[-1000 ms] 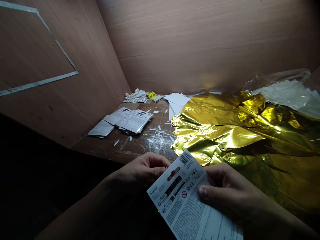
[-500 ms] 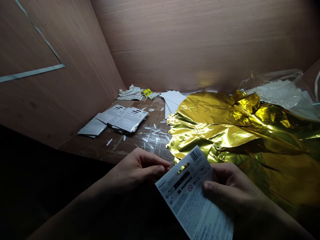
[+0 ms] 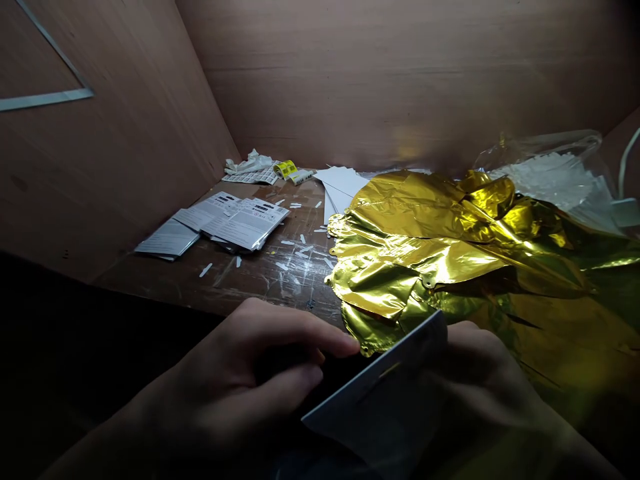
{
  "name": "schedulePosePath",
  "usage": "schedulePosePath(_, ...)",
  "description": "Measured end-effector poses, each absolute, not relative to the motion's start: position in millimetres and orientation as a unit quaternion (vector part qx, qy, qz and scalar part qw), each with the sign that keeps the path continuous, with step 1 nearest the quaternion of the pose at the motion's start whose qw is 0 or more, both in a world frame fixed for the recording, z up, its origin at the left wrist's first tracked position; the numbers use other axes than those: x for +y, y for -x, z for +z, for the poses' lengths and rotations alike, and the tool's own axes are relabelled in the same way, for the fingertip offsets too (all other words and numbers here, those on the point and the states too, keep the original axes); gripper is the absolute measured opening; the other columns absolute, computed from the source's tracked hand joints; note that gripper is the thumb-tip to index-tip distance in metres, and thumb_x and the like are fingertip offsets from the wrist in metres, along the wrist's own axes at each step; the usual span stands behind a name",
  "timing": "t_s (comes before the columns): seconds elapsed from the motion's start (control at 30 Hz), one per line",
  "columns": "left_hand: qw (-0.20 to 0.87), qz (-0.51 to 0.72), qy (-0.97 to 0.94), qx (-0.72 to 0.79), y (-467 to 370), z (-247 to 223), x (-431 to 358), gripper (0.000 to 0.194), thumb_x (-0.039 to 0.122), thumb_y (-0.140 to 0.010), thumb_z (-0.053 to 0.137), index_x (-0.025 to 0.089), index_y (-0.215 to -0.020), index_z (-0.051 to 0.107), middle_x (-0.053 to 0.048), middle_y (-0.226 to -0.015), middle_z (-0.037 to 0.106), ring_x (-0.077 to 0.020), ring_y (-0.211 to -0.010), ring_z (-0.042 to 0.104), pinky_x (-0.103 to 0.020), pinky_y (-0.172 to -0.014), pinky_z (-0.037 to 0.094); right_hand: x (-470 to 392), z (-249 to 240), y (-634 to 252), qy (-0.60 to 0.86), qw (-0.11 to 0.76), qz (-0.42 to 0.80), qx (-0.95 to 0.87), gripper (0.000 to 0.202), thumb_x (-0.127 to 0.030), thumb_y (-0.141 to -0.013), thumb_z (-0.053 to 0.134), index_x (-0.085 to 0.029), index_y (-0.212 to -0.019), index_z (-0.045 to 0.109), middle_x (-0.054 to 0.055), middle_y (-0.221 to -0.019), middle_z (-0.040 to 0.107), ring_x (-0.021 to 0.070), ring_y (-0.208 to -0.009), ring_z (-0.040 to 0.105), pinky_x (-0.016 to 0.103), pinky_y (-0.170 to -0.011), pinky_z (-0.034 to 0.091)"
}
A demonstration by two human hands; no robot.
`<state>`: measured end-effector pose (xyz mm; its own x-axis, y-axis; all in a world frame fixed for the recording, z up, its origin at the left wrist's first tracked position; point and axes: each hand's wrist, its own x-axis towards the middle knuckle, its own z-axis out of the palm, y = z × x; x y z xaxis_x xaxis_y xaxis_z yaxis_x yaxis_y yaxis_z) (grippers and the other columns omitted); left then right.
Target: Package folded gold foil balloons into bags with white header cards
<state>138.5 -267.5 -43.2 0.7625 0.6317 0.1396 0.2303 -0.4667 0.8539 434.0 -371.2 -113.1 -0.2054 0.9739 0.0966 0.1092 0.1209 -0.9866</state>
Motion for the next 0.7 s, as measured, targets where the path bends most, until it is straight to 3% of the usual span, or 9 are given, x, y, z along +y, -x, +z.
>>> schedulePosePath(0.13,0.556,0.259,-0.757,0.226,-135.4,-42.5,-278.8,0.038,0.029,-0.084,0.075,0.025,-0.122,0.075,-0.01,-0.11,0.076,-0.0292,-0.101,0.072,-0.037,-0.088,0.06,-372.6,-108.9,-431.0,0.455,0.439,0.484,-0.605,0.02,-0.031,-0.098,0.07,-0.016,-0.087,0.077,0.005,-0.076,0.065,0.0173,-0.067,0.059,0.024,-0.059,0.047)
schedulePosePath(0.23,0.669,0.269,-0.671,0.175,-143.1,-51.6,-281.9,0.049,0.033,-0.086,0.075,0.021,-0.133,0.067,-0.015,-0.119,0.072,-0.0337,-0.107,0.07,-0.04,-0.087,0.06,-373.6,-105.5,-428.5,0.46,0.427,0.554,-0.546,0.018,-0.033,-0.096,0.074,-0.016,-0.102,0.078,0.006,-0.086,0.069,0.0198,-0.076,0.064,0.024,-0.064,0.049)
schedulePosePath(0.37,0.769,0.313,-0.552,0.075,-167.5,-89.1,-281.7,0.095,0.034,-0.071,0.091,0.027,-0.153,0.046,-0.019,-0.151,0.052,-0.0436,-0.132,0.056,-0.056,-0.105,0.05,-374.1,-97.7,-424.8,0.425,0.406,0.7,-0.407,0.036,-0.036,-0.096,0.076,-0.016,-0.127,0.071,0.01,-0.105,0.073,0.0277,-0.099,0.07,0.032,-0.081,0.056)
schedulePosePath(0.43,0.787,0.316,-0.528,0.036,-181.8,-112.9,-280.5,0.117,0.033,-0.057,0.099,0.03,-0.157,0.039,-0.02,-0.156,0.046,-0.0443,-0.136,0.052,-0.059,-0.111,0.043,-371.9,-89.6,-427.4,0.416,0.375,0.727,-0.397,0.04,-0.036,-0.096,0.076,-0.015,-0.129,0.07,0.011,-0.107,0.074,0.0297,-0.101,0.071,0.036,-0.085,0.058)
schedulePosePath(0.5,0.79,0.322,-0.523,0.009,-194.6,-132.7,-279.1,0.125,0.035,-0.05,0.102,0.03,-0.158,0.038,-0.019,-0.154,0.048,-0.0439,-0.137,0.051,-0.058,-0.115,0.04,-366.1,-78.6,-435.6,0.433,0.337,0.723,-0.42,0.044,-0.036,-0.095,0.078,-0.015,-0.132,0.068,0.012,-0.107,0.074,0.0318,-0.102,0.071,0.038,-0.085,0.06)
schedulePosePath(0.6,0.776,0.345,-0.528,-0.013,-209.5,-148.1,-279.1,0.131,0.033,-0.049,0.102,0.031,-0.16,0.033,-0.018,-0.15,0.052,-0.0431,-0.141,0.047,-0.057,-0.118,0.035,-349.1,-60.1,-454.7,0.476,0.289,0.7,-0.447,0.051,-0.036,-0.089,0.084,-0.018,-0.134,0.068,0.013,-0.11,0.074,0.0346,-0.103,0.072,0.04,-0.082,0.063)
schedulePosePath(0.7,0.767,0.379,-0.517,-0.017,-220.4,-150.2,-284.1,0.144,0.037,-0.046,0.103,0.034,-0.164,0.02,-0.018,-0.159,0.041,-0.0438,-0.148,0.037,-0.059,-0.123,0.025,-327.8,-45.8,-471.0,0.5,0.238,0.695,-0.458,0.059,-0.034,-0.077,0.092,-0.02,-0.13,0.071,0.013,-0.113,0.074,0.0366,-0.098,0.073,0.042,-0.078,0.065)
